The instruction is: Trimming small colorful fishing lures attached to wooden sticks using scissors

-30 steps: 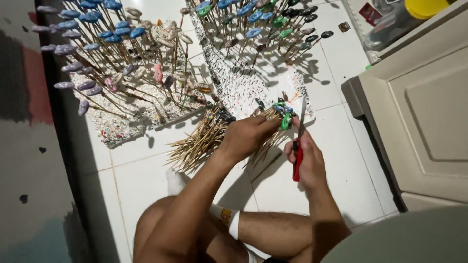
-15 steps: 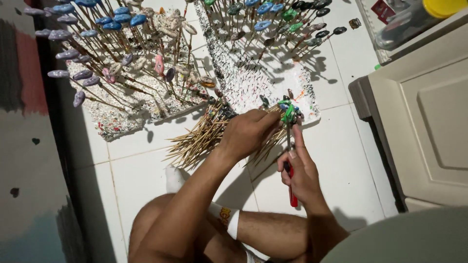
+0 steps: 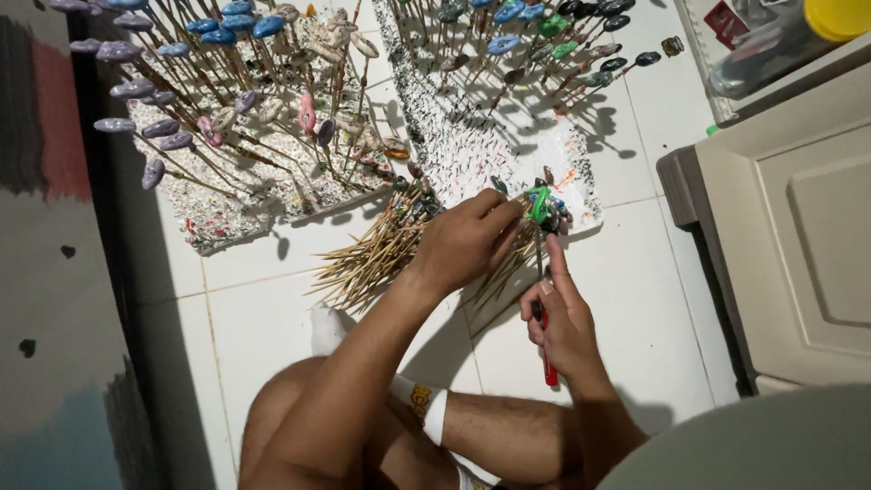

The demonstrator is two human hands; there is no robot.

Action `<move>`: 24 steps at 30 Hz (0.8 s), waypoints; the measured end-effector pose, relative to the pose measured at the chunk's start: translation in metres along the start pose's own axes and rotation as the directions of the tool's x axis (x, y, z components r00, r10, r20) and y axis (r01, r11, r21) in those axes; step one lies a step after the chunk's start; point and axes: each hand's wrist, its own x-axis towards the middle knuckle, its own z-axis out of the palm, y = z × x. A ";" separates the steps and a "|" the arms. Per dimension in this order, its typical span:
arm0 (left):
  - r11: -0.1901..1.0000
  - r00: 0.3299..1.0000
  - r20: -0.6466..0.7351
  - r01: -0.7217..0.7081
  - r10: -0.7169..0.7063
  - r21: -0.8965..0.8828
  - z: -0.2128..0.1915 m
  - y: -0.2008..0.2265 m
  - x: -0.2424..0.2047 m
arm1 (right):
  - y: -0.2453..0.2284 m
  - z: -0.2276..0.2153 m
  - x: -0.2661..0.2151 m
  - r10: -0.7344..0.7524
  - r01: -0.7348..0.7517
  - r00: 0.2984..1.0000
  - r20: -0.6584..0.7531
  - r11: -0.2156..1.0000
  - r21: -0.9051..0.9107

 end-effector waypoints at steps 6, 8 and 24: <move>1.000 1.000 0.018 0.002 -0.002 -0.026 -0.008 0.001 0.003 | 0.002 0.000 0.002 -0.003 0.003 1.000 0.007 1.000 0.006; 0.999 0.999 0.039 0.003 -0.002 -0.032 -0.006 0.000 0.001 | 0.001 0.000 0.002 0.002 -0.002 1.000 0.007 1.000 -0.004; 0.999 0.998 0.062 -0.028 0.026 0.029 -0.006 -0.002 0.000 | 0.008 -0.004 0.005 -0.027 0.025 0.999 0.041 0.999 0.038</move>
